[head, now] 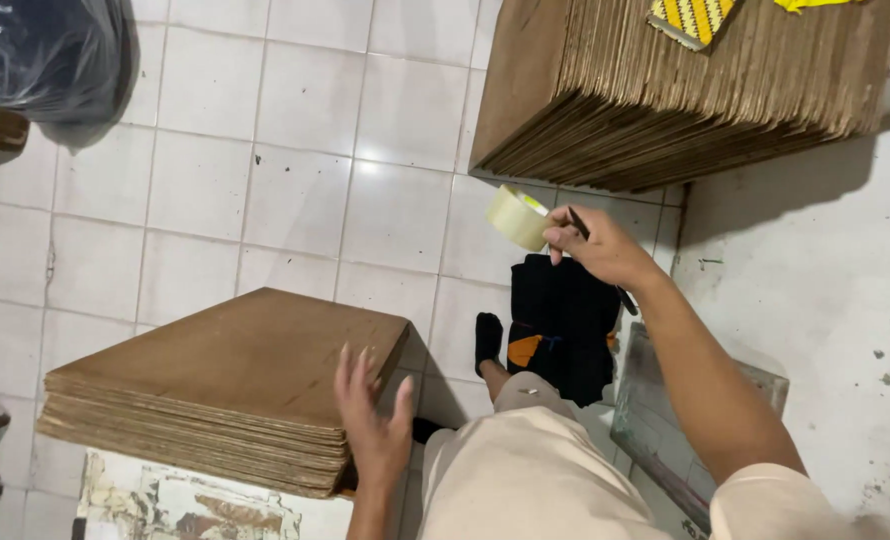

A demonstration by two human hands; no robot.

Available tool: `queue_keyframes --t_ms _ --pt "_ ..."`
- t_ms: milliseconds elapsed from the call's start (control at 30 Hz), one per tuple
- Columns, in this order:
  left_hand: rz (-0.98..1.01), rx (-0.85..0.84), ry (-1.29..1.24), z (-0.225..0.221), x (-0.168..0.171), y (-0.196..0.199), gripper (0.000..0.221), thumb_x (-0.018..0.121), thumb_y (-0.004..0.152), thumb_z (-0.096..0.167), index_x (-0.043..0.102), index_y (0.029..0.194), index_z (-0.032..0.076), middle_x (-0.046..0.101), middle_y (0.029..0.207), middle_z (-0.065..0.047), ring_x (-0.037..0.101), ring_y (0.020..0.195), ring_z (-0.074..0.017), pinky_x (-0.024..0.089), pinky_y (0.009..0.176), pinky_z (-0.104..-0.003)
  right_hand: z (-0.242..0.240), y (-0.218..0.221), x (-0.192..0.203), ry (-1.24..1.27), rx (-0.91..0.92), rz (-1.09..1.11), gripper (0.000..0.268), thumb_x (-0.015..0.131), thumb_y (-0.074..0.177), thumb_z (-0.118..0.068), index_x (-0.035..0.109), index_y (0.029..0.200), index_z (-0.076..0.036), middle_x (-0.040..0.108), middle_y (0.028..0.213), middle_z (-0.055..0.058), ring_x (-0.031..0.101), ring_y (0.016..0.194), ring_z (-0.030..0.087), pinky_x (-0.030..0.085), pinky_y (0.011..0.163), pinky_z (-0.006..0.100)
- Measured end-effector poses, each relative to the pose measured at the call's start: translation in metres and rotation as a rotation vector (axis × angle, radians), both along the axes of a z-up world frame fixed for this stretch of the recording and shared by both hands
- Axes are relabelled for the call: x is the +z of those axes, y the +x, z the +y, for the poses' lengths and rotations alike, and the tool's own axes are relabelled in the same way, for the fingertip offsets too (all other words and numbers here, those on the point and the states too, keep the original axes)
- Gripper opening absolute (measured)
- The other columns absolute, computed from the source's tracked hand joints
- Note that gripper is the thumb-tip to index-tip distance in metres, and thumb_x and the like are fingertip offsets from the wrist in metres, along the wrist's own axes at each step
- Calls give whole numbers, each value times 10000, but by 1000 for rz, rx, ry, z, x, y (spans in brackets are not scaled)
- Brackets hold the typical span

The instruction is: Mark patterns on fabric, cut fabric with scissors, and prepare cardboard sheets with tape.

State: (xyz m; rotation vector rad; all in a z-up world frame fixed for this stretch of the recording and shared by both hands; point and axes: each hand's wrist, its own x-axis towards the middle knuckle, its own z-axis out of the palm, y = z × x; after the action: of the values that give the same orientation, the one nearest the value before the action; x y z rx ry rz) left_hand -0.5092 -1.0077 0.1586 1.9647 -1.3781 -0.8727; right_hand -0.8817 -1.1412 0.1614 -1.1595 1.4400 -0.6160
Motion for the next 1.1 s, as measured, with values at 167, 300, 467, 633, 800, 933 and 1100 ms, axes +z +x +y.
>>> queue_keyframes --t_ms 167,300,467,633,800,933,1100 --pt "-72 -823 -300 -129 80 -94 869 871 744 133 451 1503 84 439 1577 -209 725 811 -363 581 640 -512 7 10 -2 -40 171 -194 232 677 993 -254 704 1097 -48 768 750 101 666 649 170 542 686 312" --pt "-149 -868 -193 -156 27 -114 607 828 742 143 609 1297 258 574 1320 48 715 640 -193 598 585 -357 6 -7 -5 -67 168 -244 299 596 1040 -319 702 1069 -41 759 739 103 693 624 177 556 672 319" --pt "6 -864 367 -130 -16 -117 647 872 735 353 543 1285 267 708 778 -50 739 727 -312 532 631 -441 -19 -84 -42 -63 245 152 477 424 1104 -393 672 1136 13 725 795 243 723 742 382 540 746 482" --pt "97 -747 436 -88 -1 -104 536 873 789 265 604 1245 186 719 789 -122 740 768 -326 569 678 -408 -72 -202 -52 -133 315 890 307 635 1015 -123 736 1290 -215 782 1044 185 734 1063 362 413 1124 552" --pt "135 -601 422 -75 14 -92 557 902 750 212 634 1235 158 734 855 -134 752 810 -300 593 745 -428 -109 -242 -35 -357 332 1429 471 732 981 -309 673 1446 -270 734 1310 147 640 1308 328 282 1251 548" --pt "197 -564 252 -78 32 -90 525 886 745 115 654 1214 82 726 827 -155 746 781 -302 607 756 -423 -84 -132 -11 -344 225 576 669 706 894 -412 542 1453 -84 508 1469 269 447 1379 489 248 1171 665" --pt "253 -498 84 -80 51 -86 540 925 735 143 667 1203 62 710 777 -156 735 721 -282 600 687 -426 14 15 -19 -577 565 -192 517 459 1069 -494 680 1216 -51 674 1185 166 584 1200 391 422 1084 557"
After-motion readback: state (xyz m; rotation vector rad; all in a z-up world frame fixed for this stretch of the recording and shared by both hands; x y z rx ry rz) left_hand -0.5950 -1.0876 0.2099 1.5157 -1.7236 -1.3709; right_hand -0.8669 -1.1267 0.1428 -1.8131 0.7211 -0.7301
